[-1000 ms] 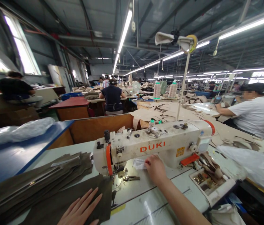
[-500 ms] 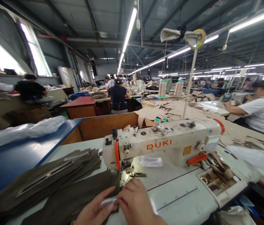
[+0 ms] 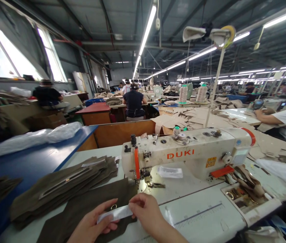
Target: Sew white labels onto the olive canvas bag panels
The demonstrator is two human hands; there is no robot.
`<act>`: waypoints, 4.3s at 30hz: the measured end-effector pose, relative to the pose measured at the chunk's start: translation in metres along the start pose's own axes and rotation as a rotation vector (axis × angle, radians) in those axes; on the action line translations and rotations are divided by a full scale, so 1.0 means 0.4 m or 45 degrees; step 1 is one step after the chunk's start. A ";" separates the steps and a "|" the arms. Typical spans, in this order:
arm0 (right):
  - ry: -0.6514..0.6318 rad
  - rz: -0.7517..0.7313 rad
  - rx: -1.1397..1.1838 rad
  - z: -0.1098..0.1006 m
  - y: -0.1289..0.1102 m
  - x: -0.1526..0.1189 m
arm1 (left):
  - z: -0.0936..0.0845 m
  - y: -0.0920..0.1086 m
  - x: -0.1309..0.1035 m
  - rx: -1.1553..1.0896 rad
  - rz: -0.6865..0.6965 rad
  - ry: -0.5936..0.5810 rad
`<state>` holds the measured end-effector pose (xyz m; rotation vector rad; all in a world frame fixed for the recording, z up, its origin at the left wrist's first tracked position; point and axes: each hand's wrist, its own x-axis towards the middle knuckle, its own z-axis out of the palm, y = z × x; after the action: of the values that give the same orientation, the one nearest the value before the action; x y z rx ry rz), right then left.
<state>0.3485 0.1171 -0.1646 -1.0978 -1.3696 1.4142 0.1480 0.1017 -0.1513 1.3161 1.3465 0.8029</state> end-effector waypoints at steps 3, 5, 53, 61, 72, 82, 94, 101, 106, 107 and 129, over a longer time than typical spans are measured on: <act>0.006 0.129 -0.026 0.009 0.009 0.018 | -0.003 0.007 0.003 0.142 0.000 0.045; 0.008 0.172 -0.050 0.009 0.013 0.031 | -0.010 0.010 0.002 0.372 0.147 0.154; -0.339 -0.676 -1.322 -0.046 0.008 -0.094 | 0.048 0.034 0.121 1.553 1.275 -0.052; -0.334 -0.671 -1.307 -0.046 0.006 -0.093 | 0.052 0.022 0.113 1.637 1.362 0.054; -0.335 -0.663 -1.334 -0.045 0.013 -0.096 | 0.055 0.020 0.112 1.638 1.373 0.083; -0.300 -0.637 -1.328 -0.050 -0.017 -0.090 | 0.051 -0.001 0.121 1.681 1.345 0.064; -0.173 -0.716 -1.710 -0.073 -0.056 0.006 | 0.053 0.000 0.078 1.748 1.237 0.035; -0.178 -0.724 -1.750 -0.076 -0.058 0.027 | 0.060 0.003 0.080 1.755 1.063 0.052; -0.120 -0.712 -1.734 -0.074 -0.043 0.052 | 0.070 0.017 0.106 1.713 0.980 0.144; -0.109 -0.714 -1.723 -0.073 -0.041 0.054 | 0.070 0.019 0.109 1.691 0.977 0.153; -0.017 -0.752 -1.716 -0.078 -0.035 0.047 | 0.082 0.023 0.109 1.704 1.182 0.189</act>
<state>0.3741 0.1433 -0.1513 -1.2285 -2.4531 -0.0843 0.1880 0.1390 -0.1598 3.1172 1.3605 0.5057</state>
